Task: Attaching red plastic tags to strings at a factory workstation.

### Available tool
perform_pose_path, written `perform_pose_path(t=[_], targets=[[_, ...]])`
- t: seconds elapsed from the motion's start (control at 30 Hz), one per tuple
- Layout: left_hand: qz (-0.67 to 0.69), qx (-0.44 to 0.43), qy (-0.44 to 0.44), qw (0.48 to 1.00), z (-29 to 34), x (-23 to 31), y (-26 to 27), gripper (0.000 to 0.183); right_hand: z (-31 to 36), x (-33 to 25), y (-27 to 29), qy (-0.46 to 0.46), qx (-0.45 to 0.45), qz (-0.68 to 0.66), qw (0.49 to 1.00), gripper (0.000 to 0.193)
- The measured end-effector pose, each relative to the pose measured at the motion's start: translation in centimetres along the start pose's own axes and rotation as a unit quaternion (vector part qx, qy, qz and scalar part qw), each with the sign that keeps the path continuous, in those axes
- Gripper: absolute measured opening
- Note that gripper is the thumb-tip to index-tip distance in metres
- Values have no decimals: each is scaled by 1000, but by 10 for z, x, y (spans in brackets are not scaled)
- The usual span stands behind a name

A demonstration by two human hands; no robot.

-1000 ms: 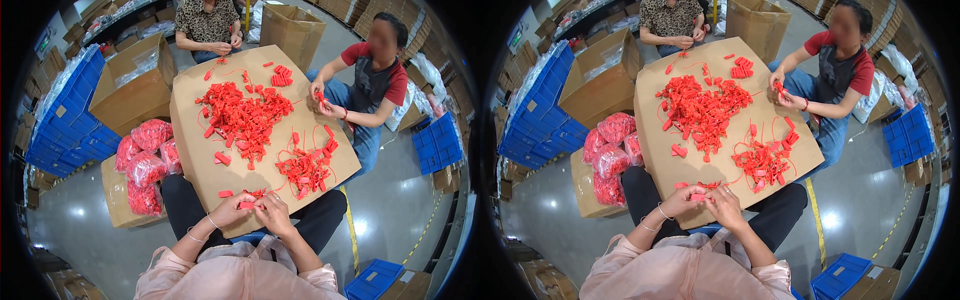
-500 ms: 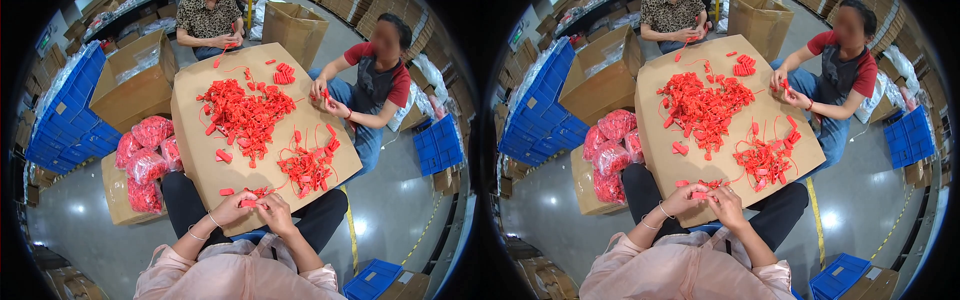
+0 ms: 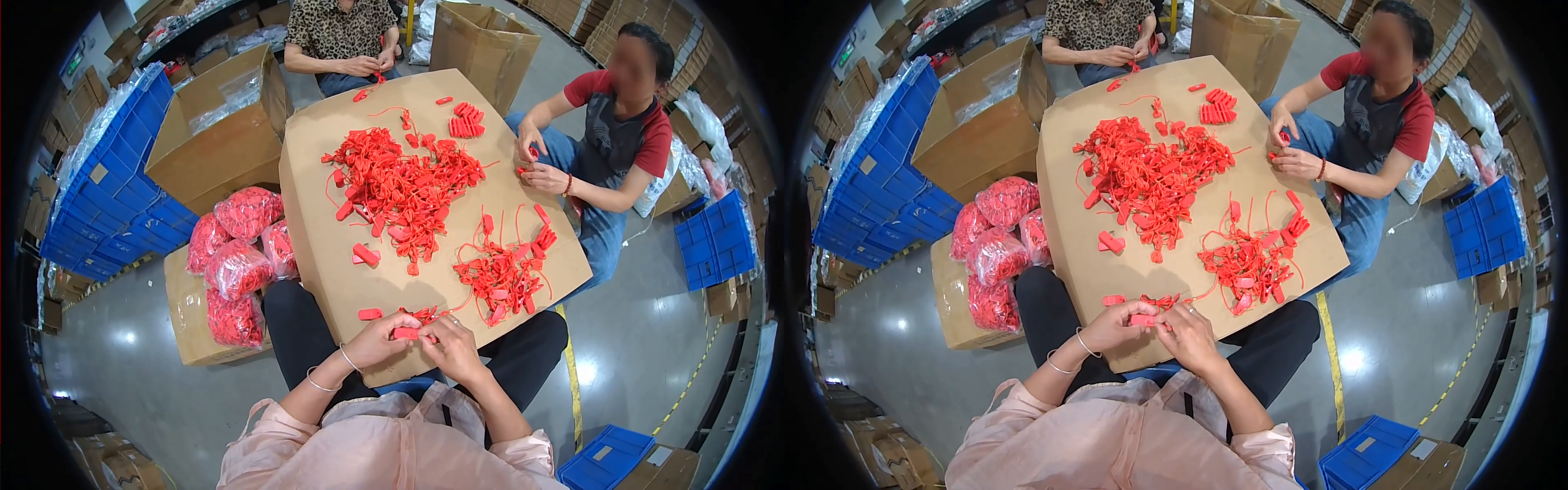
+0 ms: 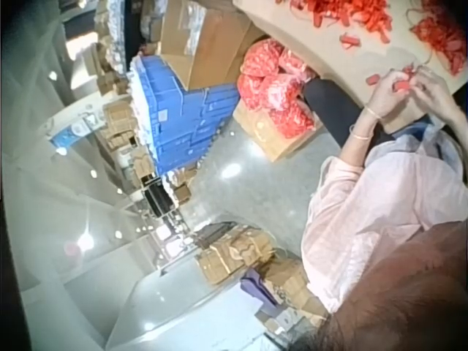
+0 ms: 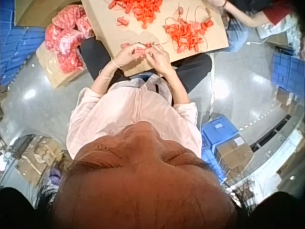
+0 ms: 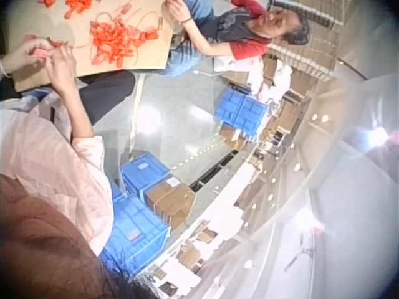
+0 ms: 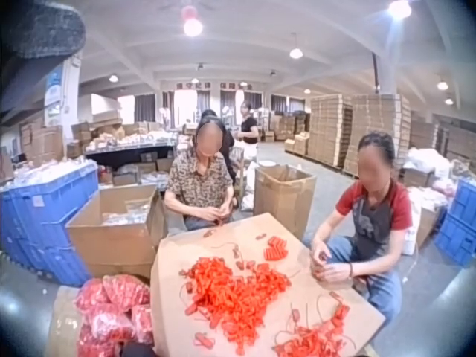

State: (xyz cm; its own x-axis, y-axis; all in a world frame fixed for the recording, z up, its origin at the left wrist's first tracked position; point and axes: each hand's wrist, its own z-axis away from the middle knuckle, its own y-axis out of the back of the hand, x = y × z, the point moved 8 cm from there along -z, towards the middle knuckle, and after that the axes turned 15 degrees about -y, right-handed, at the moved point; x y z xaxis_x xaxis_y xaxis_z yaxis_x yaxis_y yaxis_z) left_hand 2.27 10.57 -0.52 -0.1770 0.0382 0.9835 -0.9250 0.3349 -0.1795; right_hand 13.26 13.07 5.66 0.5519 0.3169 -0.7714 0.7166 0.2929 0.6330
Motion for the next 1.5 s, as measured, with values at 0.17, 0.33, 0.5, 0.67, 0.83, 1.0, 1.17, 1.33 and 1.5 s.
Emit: perform_pose_path(t=[0.17, 0.33, 0.5, 0.67, 0.83, 1.0, 1.17, 1.33, 1.5], targets=[[-4, 4, -9, 1000, -2, 0, -1, 27, 0, 5, -1, -8, 30, 5, 1000, 7], [6, 11, -1, 1000, -3, -3, 0, 28, 0, 12, -4, -39, 22, -15, 999, 9], [0, 10, -12, 1000, -4, -6, 3, 28, -1, 8, -2, 1, 22, -2, 1000, 9], [-26, -1, -19, 999, -5, -5, 3, 29, -4, 3, -2, 24, 6, 33, 999, 8], [-34, -7, -14, 999, -5, -5, 1, 28, -4, 3, -3, 27, 11, 34, 999, 8], [-30, -4, -28, 999, -6, -4, 1, 28, -3, 2, -3, 6, 23, 26, 999, 8], [-41, -4, -28, 999, -5, -9, 0, 28, 1, 6, -6, -15, 46, 35, 998, 8], [-18, 13, -27, 999, -6, -9, 0, 29, 3, 8, -4, -20, 41, -31, 998, 8], [-25, -6, -31, 999, -5, -6, 0, 29, 1, 10, 2, -1, 21, -30, 999, 7]])
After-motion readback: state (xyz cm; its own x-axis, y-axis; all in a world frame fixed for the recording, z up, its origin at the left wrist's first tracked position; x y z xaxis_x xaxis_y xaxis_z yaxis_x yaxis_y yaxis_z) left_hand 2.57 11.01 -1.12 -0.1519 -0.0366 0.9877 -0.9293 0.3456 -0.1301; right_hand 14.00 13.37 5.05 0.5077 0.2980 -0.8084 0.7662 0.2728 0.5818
